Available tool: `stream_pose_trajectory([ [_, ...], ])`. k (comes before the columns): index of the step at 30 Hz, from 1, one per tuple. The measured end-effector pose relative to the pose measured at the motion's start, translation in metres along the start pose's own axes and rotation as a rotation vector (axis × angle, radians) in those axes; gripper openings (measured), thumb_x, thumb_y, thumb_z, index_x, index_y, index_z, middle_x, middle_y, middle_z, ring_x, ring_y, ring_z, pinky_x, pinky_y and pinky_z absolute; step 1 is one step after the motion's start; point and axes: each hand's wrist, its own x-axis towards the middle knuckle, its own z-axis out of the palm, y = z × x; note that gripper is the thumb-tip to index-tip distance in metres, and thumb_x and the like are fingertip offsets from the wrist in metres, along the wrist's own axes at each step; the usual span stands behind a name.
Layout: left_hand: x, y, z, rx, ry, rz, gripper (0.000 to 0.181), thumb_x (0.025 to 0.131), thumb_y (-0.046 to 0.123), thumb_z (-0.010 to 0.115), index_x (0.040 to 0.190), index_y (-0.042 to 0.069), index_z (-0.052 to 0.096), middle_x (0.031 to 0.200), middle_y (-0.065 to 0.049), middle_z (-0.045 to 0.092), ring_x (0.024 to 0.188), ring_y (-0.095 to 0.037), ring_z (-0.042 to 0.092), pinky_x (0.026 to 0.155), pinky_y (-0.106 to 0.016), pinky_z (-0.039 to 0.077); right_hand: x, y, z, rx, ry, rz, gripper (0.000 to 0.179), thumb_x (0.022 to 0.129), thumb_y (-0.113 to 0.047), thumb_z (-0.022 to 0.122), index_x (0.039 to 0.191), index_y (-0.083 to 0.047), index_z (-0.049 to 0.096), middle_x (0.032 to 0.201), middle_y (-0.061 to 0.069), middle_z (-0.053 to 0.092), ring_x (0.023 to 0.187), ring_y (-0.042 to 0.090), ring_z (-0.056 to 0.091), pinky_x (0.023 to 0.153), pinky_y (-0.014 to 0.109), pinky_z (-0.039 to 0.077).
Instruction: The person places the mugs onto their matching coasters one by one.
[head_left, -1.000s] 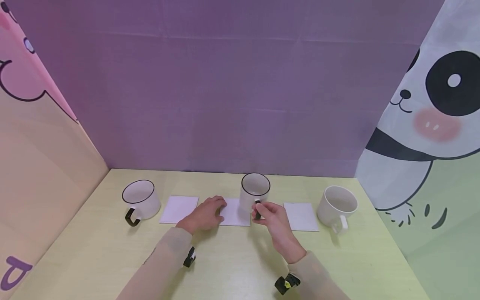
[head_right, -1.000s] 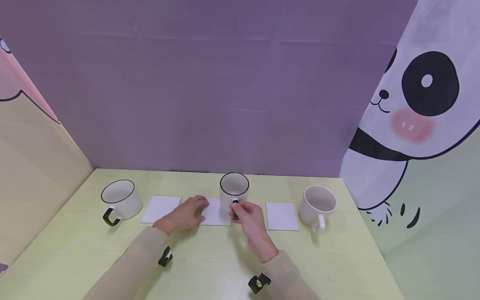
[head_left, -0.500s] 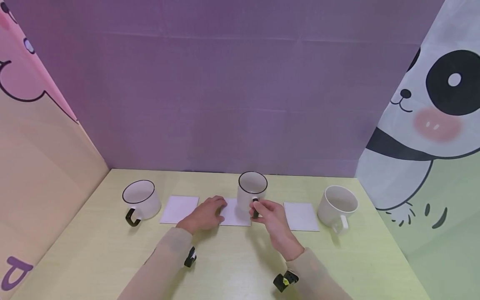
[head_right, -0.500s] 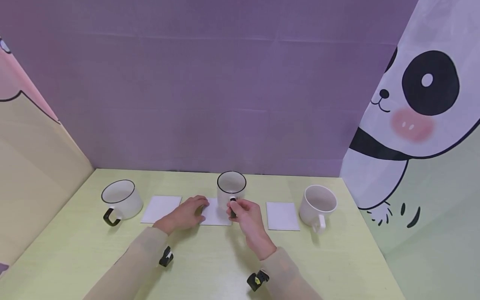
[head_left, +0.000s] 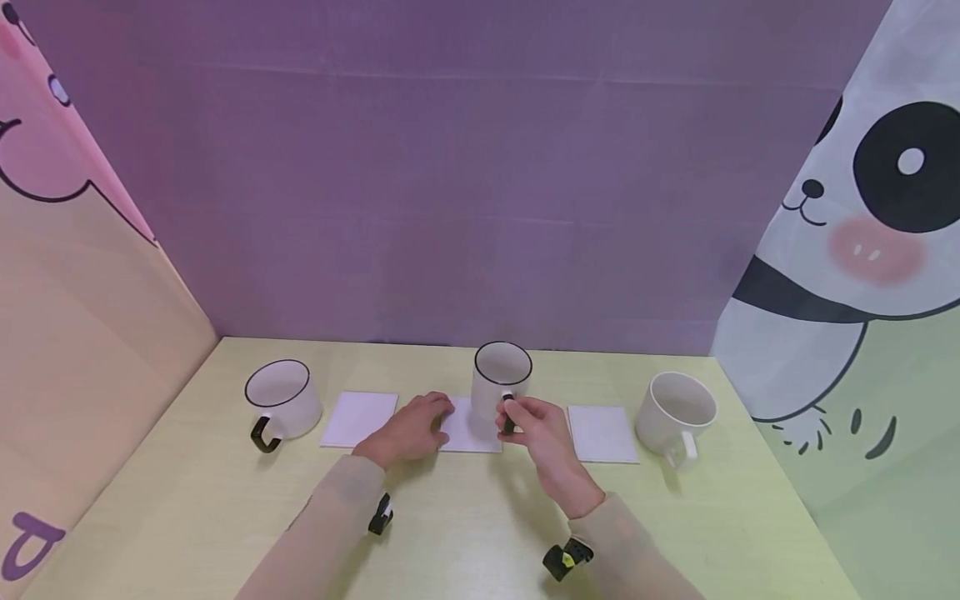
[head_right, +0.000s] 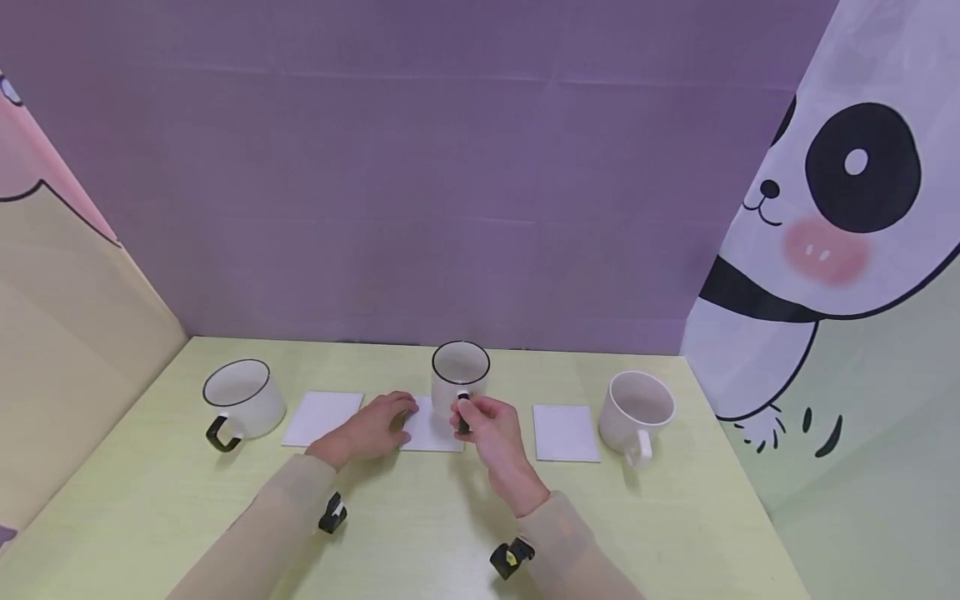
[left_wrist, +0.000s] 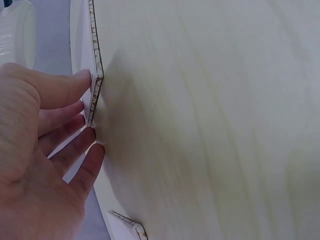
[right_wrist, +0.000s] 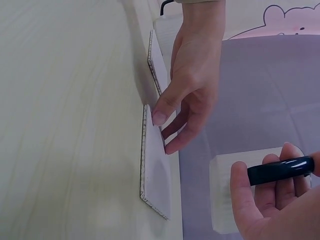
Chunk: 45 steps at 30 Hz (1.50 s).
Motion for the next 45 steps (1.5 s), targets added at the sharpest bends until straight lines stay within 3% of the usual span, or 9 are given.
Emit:
stream_pose_trajectory([
  [32,0.002,0.001,-0.001,0.001,0.008,-0.01,0.044,0.092,0.012,0.074,0.132,0.001,0.061,0.145,-0.013,0.053,0.135,-0.035,0.047,0.115,-0.048,0.037,0.009,0.002,0.01,-0.042,0.004,0.034,0.025,0.101,-0.01,0.059,0.107,0.013,0.067,0.085,0.006,0.065,0.081,0.016,0.062,0.087,0.047,0.058],
  [45,0.002,-0.002,0.0,-0.009,0.018,0.018,0.04,0.09,0.009,0.074,0.127,-0.002,0.063,0.142,-0.016,0.054,0.134,-0.036,0.048,0.115,-0.047,0.036,0.011,0.007,0.014,-0.054,0.012,0.062,0.026,0.102,-0.01,0.059,0.108,0.014,0.066,0.084,0.005,0.065,0.081,0.016,0.06,0.085,0.045,0.058],
])
